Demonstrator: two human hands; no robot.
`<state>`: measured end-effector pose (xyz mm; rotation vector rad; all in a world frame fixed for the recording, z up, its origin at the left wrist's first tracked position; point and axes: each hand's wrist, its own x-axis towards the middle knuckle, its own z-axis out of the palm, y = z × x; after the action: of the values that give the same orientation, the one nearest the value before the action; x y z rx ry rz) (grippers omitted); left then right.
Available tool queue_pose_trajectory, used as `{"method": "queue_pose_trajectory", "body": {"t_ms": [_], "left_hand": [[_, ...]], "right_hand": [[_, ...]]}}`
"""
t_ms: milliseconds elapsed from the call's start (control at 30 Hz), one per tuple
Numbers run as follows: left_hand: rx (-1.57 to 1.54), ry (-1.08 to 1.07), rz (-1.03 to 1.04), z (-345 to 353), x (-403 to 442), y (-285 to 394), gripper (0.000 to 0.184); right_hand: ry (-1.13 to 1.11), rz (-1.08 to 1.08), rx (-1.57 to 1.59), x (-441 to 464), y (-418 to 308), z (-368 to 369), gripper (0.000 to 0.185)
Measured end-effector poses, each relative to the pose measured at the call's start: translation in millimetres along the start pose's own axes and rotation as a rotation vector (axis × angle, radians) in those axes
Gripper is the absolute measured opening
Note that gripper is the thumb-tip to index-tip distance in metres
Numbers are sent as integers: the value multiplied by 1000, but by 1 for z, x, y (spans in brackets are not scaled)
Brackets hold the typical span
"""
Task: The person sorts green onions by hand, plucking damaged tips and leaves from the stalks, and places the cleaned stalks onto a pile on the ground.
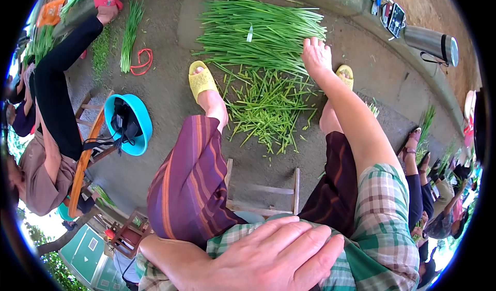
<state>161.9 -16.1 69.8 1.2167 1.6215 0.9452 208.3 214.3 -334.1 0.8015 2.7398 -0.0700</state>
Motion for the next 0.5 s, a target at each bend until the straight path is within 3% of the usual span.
{"method": "queue_pose_trajectory", "body": {"t_ms": [300,400,500], "left_hand": [[0,-29,-22,6,0,-2,41],[81,310,92,27,0,-9,33],[162,291,108,19,-2,-10,32]], "right_hand": [[-86,46,124,-3,2,2,20],[-29,-54,172,-6,10,-1,21],[-164,-103,333,0,17,0,25]]}}
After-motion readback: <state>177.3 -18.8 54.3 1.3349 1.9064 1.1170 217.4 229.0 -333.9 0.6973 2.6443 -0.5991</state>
